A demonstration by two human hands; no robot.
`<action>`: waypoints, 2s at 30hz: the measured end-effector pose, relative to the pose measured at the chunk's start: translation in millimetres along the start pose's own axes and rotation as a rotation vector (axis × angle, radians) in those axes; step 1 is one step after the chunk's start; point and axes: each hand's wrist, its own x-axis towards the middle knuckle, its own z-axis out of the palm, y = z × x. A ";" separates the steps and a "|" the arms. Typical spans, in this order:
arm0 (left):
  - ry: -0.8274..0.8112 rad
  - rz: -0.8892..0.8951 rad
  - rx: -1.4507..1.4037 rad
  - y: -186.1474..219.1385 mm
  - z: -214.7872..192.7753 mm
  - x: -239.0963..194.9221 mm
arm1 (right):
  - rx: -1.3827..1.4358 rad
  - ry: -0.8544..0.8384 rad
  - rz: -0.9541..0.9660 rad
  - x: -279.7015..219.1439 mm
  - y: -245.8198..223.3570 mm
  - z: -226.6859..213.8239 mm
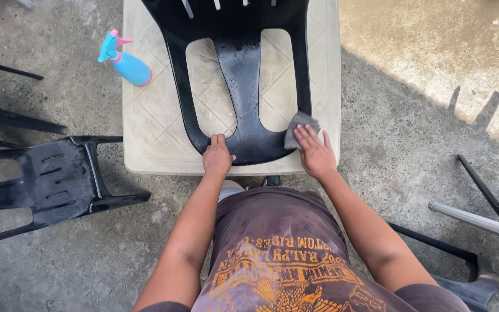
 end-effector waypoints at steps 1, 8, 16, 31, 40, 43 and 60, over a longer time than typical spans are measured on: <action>-0.012 -0.009 0.001 -4.0 2.6 -9.9 | 0.006 -0.014 -0.002 -6.2 -6.3 2.7; -0.045 -0.039 0.068 7.0 -2.7 -0.6 | 0.308 -0.091 -0.217 -16.1 -26.1 51.7; -0.022 -0.030 0.033 5.6 1.2 -8.3 | 0.322 0.106 -0.004 7.5 -20.3 11.0; -0.035 0.687 -0.445 65.4 -20.5 -0.6 | 1.477 -0.086 0.583 -5.9 -65.5 -15.6; -0.581 0.445 -1.154 136.8 -28.9 -0.6 | 1.823 -0.069 0.596 0.5 -1.4 -40.2; -0.611 0.386 -1.179 164.1 -23.7 7.7 | 1.851 -0.161 0.531 5.0 38.6 -47.8; -0.240 0.009 -1.519 293.3 19.9 -71.5 | 1.540 -0.638 0.255 19.2 167.7 -111.1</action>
